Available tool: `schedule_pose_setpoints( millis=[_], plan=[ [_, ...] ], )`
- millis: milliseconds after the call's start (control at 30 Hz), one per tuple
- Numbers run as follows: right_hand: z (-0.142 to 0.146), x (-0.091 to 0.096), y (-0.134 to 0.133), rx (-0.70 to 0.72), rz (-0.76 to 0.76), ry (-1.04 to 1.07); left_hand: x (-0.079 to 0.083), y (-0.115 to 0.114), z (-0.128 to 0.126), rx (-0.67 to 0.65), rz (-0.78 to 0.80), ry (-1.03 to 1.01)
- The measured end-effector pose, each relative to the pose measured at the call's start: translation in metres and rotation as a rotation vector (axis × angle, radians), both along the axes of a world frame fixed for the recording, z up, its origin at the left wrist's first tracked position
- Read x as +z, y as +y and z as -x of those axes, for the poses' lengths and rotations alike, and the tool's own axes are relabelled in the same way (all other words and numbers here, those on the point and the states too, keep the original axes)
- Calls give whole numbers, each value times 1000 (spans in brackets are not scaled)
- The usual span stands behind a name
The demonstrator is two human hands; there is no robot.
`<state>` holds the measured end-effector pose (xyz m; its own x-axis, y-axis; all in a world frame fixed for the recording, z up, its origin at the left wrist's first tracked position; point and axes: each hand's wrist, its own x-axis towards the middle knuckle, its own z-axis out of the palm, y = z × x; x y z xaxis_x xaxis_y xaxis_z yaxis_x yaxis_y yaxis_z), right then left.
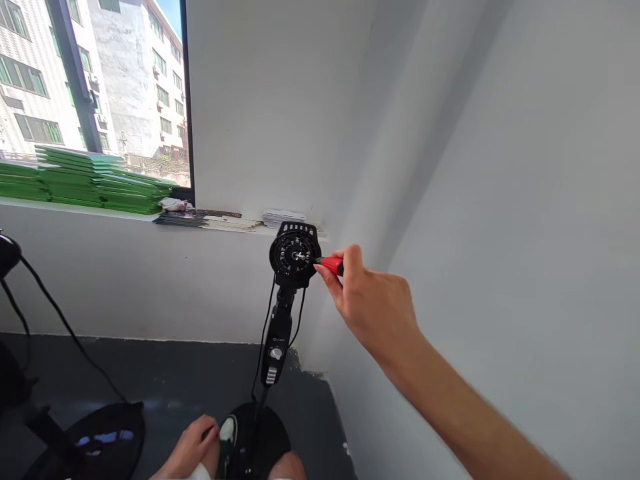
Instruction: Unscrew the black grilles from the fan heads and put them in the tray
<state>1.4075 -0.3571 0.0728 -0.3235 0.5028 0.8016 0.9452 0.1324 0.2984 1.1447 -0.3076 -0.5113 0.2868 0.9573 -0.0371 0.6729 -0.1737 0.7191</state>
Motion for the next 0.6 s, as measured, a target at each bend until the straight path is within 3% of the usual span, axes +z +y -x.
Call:
schedule_pose_setpoints(
  millis=[167,333,433,533,600],
  plan=[
    [1,3,0,18,-71,-20,3,1,0,9,10,-19],
    [-10,-6,-17,95,-260,-22,24,-1,2,5,42,-17],
    [-35,-37,-40,21,-320,45,41,-3,6,24,74,-32],
    [-72,-92,-69,-149,-239,96,51,-4,13,33,96,-58],
    [-93,-134,-91,-300,-98,266,54,-4,19,37,117,-86]
  ],
)
